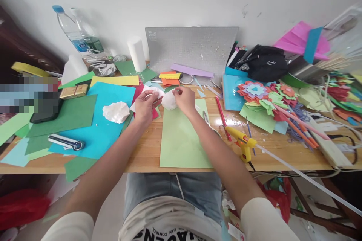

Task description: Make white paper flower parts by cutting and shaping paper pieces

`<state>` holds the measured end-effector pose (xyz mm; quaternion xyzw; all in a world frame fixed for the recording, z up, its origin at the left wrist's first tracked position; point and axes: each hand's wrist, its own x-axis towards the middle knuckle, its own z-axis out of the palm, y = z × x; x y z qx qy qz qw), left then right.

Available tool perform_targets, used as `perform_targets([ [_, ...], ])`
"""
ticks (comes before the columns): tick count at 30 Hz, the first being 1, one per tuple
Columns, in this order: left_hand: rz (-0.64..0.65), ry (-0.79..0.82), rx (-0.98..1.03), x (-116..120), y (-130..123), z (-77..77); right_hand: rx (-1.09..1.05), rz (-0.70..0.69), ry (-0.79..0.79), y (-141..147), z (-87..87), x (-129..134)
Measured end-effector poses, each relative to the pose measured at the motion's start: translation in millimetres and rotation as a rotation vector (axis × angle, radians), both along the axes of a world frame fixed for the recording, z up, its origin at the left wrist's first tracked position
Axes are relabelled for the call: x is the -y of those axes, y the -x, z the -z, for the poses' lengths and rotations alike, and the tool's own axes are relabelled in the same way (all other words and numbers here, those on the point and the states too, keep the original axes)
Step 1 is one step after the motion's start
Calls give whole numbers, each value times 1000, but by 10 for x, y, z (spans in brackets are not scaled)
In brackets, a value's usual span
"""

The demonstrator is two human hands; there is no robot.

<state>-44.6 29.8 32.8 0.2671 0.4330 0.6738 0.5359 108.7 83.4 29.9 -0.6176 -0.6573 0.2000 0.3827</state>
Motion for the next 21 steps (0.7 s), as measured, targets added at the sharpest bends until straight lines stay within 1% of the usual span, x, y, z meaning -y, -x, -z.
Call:
perform_targets([
  [2,28,6,-13,25,-30,13,-22,-2,-102,-45,-39,117],
  [4,54,18,-42,53,-60,24,-65,-63,-180,-81,-86,264],
  [6,85,34,-75,81,-86,35,-110,-127,-205,-107,-118,387],
  [8,118,50,-96,101,-105,47,-140,-149,-202,-144,-116,435],
  [11,126,55,-94,107,-114,65,-118,-72,-177,-266,-56,356],
  [14,88,53,-77,87,-107,80,45,-16,-59,-436,26,212],
  [16,62,58,-69,69,-99,88,199,-26,38,-517,64,141],
  [18,45,60,-64,54,-94,94,323,-55,87,-538,76,98],
  [20,34,61,-59,48,-94,96,375,-96,67,-502,59,82],
  [21,32,62,-56,49,-96,94,364,-111,33,-468,40,87],
])
